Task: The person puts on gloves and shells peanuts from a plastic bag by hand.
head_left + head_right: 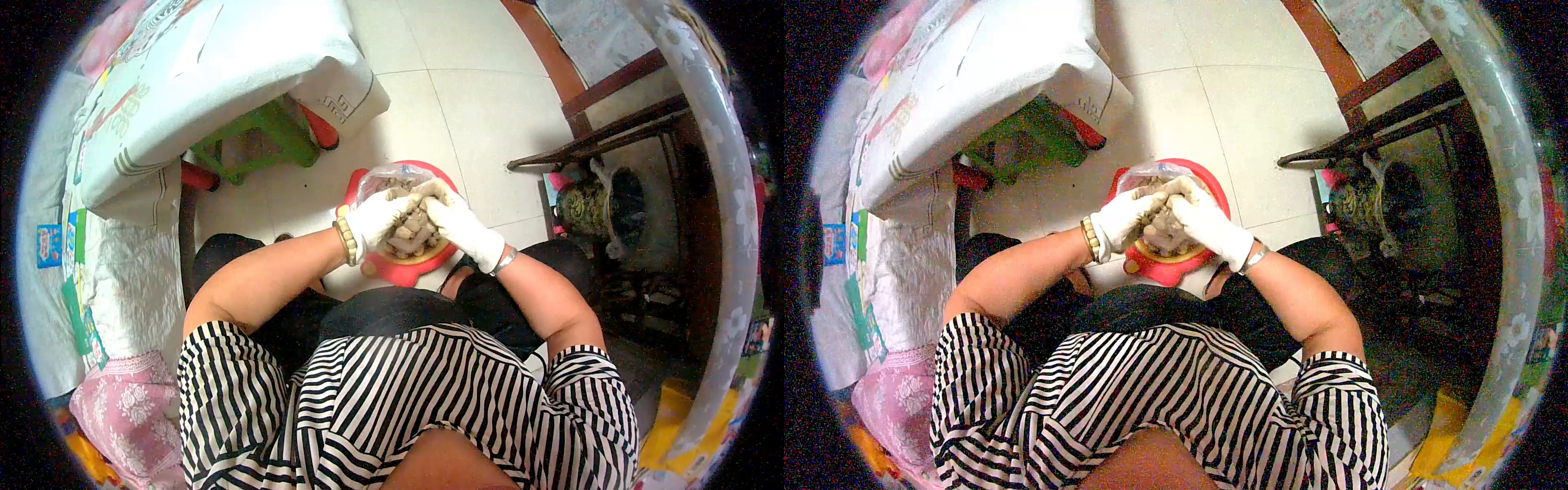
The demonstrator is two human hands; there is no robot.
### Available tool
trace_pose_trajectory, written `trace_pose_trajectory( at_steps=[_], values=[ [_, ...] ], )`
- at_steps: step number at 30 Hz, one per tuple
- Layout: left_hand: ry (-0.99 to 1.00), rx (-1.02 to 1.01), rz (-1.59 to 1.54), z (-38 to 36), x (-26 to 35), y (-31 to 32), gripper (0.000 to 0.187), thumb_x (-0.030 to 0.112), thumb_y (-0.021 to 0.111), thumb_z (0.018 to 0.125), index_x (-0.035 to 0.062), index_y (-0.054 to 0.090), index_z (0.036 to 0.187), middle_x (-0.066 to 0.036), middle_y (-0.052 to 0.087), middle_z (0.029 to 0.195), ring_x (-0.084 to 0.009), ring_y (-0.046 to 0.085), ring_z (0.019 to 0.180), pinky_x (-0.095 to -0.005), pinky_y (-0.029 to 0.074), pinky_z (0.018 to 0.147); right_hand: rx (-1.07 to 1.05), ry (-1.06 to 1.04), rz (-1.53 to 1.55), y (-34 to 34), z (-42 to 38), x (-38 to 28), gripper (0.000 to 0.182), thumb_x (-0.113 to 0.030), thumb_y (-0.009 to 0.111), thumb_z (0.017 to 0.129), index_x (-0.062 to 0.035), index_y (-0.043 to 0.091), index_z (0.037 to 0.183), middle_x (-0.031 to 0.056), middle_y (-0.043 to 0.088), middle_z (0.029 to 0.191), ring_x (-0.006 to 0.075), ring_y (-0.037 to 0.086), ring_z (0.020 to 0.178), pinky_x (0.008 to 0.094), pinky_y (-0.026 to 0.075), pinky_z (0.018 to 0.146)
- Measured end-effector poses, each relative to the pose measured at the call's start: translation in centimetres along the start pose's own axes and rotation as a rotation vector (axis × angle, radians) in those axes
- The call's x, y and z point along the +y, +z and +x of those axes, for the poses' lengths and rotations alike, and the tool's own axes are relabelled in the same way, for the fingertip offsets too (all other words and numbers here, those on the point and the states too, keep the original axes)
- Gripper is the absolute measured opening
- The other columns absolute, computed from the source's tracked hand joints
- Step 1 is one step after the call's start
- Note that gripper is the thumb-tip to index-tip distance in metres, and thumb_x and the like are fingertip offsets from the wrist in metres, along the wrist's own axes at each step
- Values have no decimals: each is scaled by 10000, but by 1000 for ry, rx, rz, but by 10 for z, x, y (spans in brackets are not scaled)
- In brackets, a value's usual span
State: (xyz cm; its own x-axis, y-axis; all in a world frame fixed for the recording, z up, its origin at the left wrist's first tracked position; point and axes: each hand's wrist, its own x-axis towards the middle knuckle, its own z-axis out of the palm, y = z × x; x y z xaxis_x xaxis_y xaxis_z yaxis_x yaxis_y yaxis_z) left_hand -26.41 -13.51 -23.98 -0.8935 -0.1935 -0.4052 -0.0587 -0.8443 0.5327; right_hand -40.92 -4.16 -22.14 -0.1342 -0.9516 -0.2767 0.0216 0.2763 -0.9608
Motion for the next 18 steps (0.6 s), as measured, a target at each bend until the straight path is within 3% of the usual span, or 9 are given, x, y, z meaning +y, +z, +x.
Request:
trace_pose_trajectory(
  at_steps=[3,7,9,12,15,18],
  values=[
    [21,126,-108,2,-8,-4,183,152,508,929,65,562,1081,-69,625,867,-159,612,677,-284,527,552,-47,-35,-276,-2,0,-4,204,-69,435,903,-46,513,1090,37,557,1000,116,504,968,270,425,873],
    [-4,124,-10,-2,-7,-7,289,193,559,908,66,507,1163,-51,624,928,-142,604,721,-282,524,615,-43,53,-332,7,0,-10,234,-69,434,911,-32,506,1130,50,563,1035,115,520,965,268,443,852],
    [65,262,41,2,-9,-6,279,194,574,900,62,513,1138,-38,615,874,-123,575,653,-264,503,575,23,71,-57,10,2,-8,174,-119,478,903,-59,494,1066,67,573,956,141,551,851,274,477,739],
    [111,353,116,1,-1,-2,251,189,588,892,54,525,1094,-40,615,851,-116,568,649,-256,491,562,13,187,51,3,6,-3,218,-112,497,902,-60,456,1110,66,595,930,122,573,773,251,496,628],
    [222,381,210,10,-6,-14,201,151,593,877,51,540,1043,-44,621,852,-116,575,668,-248,485,569,4,154,145,4,4,-10,260,-82,508,887,-60,429,1134,69,615,877,106,578,685,241,490,547],
    [279,336,330,3,-1,-4,224,126,619,848,47,549,1045,-35,626,876,-106,579,718,-254,488,614,-10,189,253,0,3,-11,302,-59,518,874,-54,412,1157,90,628,874,114,588,664,249,496,564]
  ],
)
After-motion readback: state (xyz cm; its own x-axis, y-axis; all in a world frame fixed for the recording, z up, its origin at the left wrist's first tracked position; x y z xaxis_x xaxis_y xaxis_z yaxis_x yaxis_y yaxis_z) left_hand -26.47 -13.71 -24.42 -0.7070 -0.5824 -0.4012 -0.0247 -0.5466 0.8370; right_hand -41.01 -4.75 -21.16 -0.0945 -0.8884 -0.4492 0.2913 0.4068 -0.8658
